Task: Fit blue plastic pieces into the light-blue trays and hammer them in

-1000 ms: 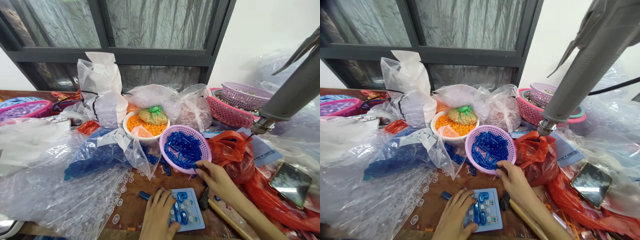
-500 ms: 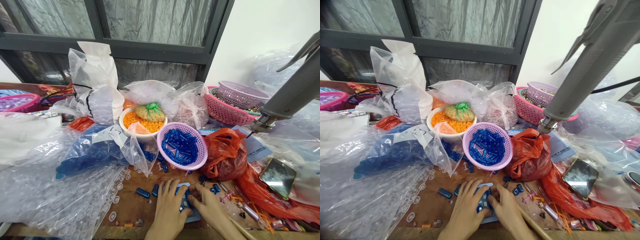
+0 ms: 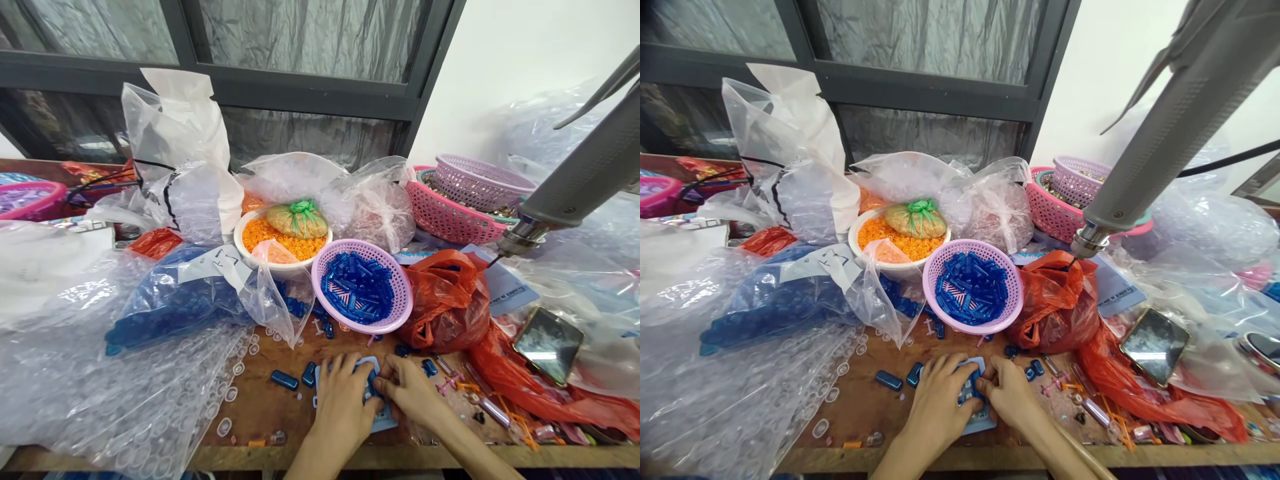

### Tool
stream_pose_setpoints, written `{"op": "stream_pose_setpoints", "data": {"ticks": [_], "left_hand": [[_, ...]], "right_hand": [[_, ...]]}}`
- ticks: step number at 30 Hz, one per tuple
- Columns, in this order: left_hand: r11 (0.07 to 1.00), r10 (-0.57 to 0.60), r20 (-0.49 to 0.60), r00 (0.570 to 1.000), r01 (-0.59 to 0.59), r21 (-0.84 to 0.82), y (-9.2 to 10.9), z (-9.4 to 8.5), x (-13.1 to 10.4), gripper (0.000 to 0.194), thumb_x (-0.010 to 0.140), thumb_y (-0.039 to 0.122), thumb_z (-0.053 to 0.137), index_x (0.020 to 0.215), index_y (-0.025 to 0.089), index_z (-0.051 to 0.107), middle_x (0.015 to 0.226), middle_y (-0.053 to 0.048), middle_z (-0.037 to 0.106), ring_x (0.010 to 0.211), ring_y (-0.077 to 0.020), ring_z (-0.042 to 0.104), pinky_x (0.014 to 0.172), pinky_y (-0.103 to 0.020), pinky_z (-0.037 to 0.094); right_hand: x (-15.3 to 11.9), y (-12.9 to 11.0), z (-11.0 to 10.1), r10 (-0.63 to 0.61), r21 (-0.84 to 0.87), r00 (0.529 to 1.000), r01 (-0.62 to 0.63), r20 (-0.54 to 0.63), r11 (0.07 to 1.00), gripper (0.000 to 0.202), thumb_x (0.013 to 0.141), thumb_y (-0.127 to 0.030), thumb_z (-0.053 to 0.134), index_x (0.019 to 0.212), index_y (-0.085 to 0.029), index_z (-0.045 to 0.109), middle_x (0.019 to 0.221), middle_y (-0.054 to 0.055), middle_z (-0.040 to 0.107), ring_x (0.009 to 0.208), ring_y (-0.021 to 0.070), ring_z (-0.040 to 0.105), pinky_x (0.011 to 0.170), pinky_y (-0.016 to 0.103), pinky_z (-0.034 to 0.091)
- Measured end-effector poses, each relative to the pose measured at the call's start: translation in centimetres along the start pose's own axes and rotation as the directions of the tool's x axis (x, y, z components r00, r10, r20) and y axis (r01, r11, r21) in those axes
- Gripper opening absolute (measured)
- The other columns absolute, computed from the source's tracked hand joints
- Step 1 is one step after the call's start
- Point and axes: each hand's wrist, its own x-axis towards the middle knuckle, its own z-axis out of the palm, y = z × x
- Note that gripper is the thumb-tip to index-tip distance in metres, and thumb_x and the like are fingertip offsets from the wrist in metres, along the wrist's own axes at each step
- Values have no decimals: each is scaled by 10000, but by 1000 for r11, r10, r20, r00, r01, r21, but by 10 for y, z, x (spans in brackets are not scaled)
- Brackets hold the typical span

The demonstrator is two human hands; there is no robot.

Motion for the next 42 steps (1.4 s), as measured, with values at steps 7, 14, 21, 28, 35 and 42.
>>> {"op": "stream_pose_setpoints", "data": {"ticks": [7, 14, 21, 28, 35, 42], "left_hand": [[1000, -23, -11, 1000, 23, -19, -2, 3, 1, 433, 837, 276, 674, 1265, 239, 619, 1352, -52, 603, 1221, -305, 533, 1084, -522, 388], [996, 18, 31, 999, -21, 85, 1, 7, 2, 456, 853, 298, 702, 1282, 188, 595, 1374, -96, 584, 1262, -325, 515, 1117, -531, 385], [991, 121, -83, 989, -116, 69, -8, 16, 3, 476, 858, 262, 652, 1314, 155, 567, 1329, -124, 612, 1199, -314, 563, 1068, -502, 457], [989, 140, -163, 977, -130, 69, -16, 18, 5, 468, 847, 244, 628, 1304, 152, 587, 1298, -135, 632, 1168, -324, 587, 1009, -517, 505], [998, -20, -56, 998, 24, 58, -5, 9, 6, 472, 842, 214, 597, 1310, 159, 593, 1337, -114, 607, 1207, -323, 555, 1066, -536, 441], [997, -19, -1, 1000, 19, 70, 2, 5, 9, 491, 830, 189, 558, 1320, 178, 580, 1358, -103, 597, 1240, -307, 543, 1090, -512, 422]], "right_hand": [[-1, -1, -3, -29, 99, 999, 30, -14, 995, 230, 672, -446, 575, 659, -235, 486, 543, -50, 537, 388, 116, 494, 408, 244, 358], [-12, 4, -1, 34, 205, 999, -31, -10, 978, 329, 700, -542, 600, 721, -224, 520, 497, -59, 506, 373, 113, 455, 348, 224, 345], [-24, 15, 7, -1, 258, 995, 28, -102, 966, 403, 754, -564, 606, 863, -177, 587, 699, 32, 619, 531, 158, 570, 386, 241, 436], [-27, 20, 12, -131, 134, 968, 162, -215, 978, 415, 893, -491, 507, 1057, -140, 656, 852, 112, 694, 718, 239, 671, 555, 334, 556], [-32, 25, 16, -352, -204, 917, 314, -189, 927, 421, 944, -226, 337, 1101, -173, 723, 975, 162, 692, 933, 296, 671, 850, 478, 548], [-34, 38, 14, -427, -400, 902, 370, -62, 839, 472, 930, -99, 328, 1239, -204, 669, 996, 127, 674, 895, 263, 678, 815, 417, 573]]}}
